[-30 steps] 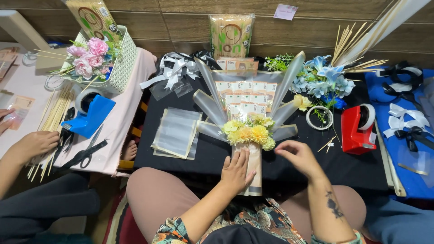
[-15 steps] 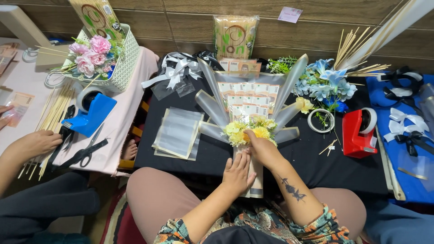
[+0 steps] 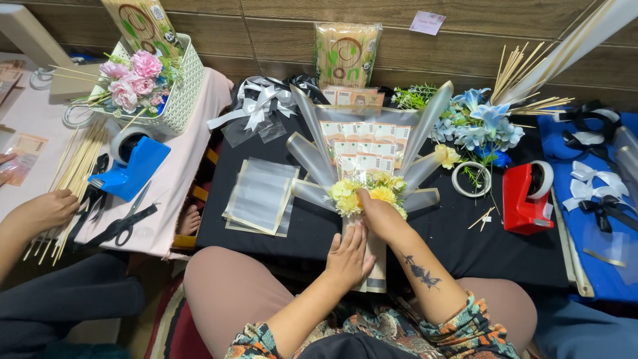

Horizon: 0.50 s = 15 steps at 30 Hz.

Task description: The person is carefully arranging and folding decorative wrapping paper around a bouquet made of currency notes and flowers.

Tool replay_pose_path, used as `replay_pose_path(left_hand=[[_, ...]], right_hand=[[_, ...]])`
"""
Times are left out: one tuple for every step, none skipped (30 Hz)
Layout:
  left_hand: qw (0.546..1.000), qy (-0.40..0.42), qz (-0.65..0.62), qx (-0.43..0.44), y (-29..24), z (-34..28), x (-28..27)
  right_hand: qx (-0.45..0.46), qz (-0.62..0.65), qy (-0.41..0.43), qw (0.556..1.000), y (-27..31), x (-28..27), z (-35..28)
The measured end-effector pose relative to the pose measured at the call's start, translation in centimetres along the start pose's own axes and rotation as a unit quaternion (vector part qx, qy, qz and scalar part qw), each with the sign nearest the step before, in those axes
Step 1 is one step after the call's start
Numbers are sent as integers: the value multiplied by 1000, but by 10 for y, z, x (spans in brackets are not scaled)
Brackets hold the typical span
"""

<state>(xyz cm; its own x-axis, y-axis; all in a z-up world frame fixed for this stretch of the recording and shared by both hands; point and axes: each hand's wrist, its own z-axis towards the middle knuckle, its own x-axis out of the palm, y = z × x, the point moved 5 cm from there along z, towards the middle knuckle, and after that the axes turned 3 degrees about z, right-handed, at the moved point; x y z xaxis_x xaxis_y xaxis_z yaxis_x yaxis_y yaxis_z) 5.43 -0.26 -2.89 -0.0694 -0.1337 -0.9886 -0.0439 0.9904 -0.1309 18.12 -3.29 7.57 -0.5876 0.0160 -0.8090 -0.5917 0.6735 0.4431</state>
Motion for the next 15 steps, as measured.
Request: replay_pose_path(left_hand=[[1000, -1, 0, 0, 0, 1, 0], [1000, 4, -4, -3, 0, 1, 1], [1000, 8, -8, -6, 0, 1, 2], [1000, 8, -8, -6, 1, 1, 3], [1000, 8, -12, -9, 1, 1, 4], [1000, 8, -17, -12, 2, 1, 5], [1000, 8, -17, -12, 2, 1, 5], [999, 12, -33, -13, 3, 0, 6], [999, 16, -50, -14, 4, 0, 7], [999, 16, -50, -13, 4, 1, 11], [998, 11, -57, -14, 4, 2, 15], [998, 6, -63, -16, 5, 3, 19], [998, 6, -63, -16, 5, 3, 11], [998, 24, -48, -17, 5, 2, 5], [998, 43, -34, -18, 5, 2, -1]], right_hand=[[0, -1, 0, 1000, 3, -2, 0], [7, 10, 4, 1000, 4, -4, -1], [14, 20, 9, 1000, 6, -5, -2], [14, 19, 9, 1000, 8, -6, -2], [16, 22, 5, 1000, 10, -7, -2], [18, 24, 1, 1000, 12, -9, -2], [18, 24, 1, 1000, 13, -9, -3], [33, 49, 1, 998, 13, -9, -3], [47, 74, 0, 996, 13, -9, -3], [48, 74, 0, 996, 13, -6, -1], [38, 41, -4, 998, 13, -5, 1], [27, 7, -8, 1000, 14, -3, 4], [27, 7, -8, 1000, 14, -3, 4], [31, 8, -11, 999, 14, -3, 4], [34, 10, -14, 999, 14, -3, 5]])
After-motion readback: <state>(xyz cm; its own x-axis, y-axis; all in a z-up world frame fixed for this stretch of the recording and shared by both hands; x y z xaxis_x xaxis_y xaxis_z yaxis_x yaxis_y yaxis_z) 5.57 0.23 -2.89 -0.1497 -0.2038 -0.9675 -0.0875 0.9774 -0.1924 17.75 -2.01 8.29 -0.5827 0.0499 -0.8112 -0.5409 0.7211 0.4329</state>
